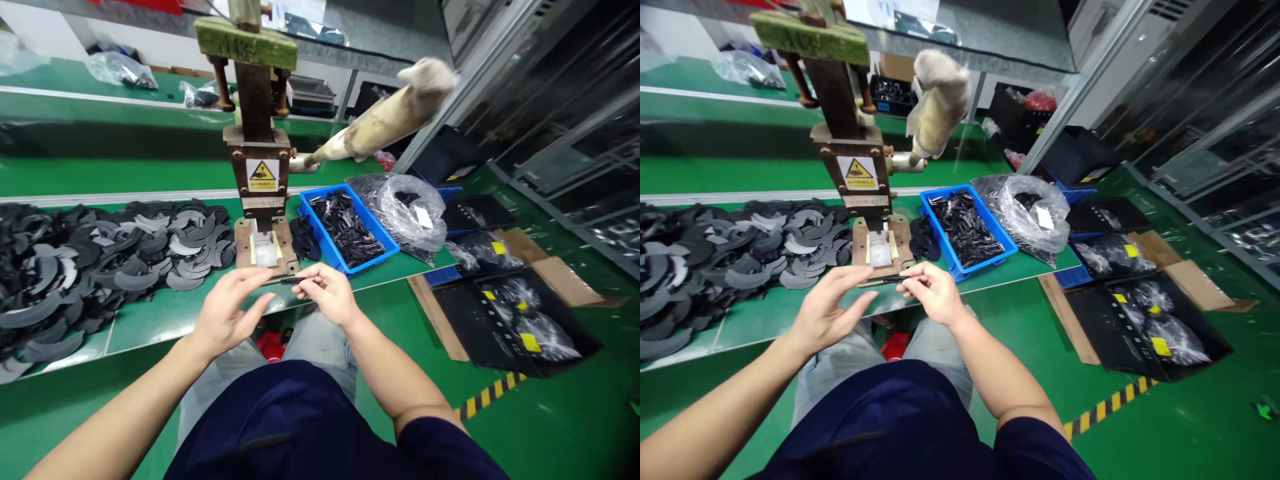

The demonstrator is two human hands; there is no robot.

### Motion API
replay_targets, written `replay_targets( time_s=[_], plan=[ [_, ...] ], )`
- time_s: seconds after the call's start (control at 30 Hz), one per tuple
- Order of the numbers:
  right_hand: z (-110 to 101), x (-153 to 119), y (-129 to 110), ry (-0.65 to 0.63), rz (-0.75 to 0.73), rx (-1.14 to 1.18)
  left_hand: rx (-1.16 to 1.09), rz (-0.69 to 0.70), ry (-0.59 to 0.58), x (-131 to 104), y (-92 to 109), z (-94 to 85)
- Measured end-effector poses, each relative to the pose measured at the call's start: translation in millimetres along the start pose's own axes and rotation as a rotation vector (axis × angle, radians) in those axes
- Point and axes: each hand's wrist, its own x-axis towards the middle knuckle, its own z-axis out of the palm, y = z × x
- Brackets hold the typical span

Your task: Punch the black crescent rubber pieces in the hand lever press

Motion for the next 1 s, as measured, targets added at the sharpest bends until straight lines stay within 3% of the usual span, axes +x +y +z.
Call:
replay_targets(
  time_s=[0.07, 0.17, 0.6, 0.73, 0.87, 0.93, 1.0],
  plan=[
    [17, -5, 1, -0.074, 0.066, 0.131, -0.054, -0.001, -0.088, 2, 7, 4.7],
    [27, -6, 2, -0.116, 0.117, 0.218, -0.091, -0.024, -0.107, -3, 10, 5.1],
    [34, -8, 6, -0.154, 0.146, 0.224, -0.138, -0.085, -0.084, -15, 13, -3.2],
    [31, -7, 0, -0.172, 0.081, 0.079, -0.293, -0.291, -0.146, -14, 14, -6.8],
    [27, -4, -10, -0.270, -0.067, -0.151, -0.653, -0.591, -0.338, -13, 10, -9.7],
    [24, -1, -13, -0.312, -0.165, -0.250, -0.798, -0.654, -0.439, -11, 3, -10.1],
    [19, 3, -15, -0.248, -0.241, -0.338, -0.863, -0.671, -0.458, -8, -9, -9.6]
  ],
)
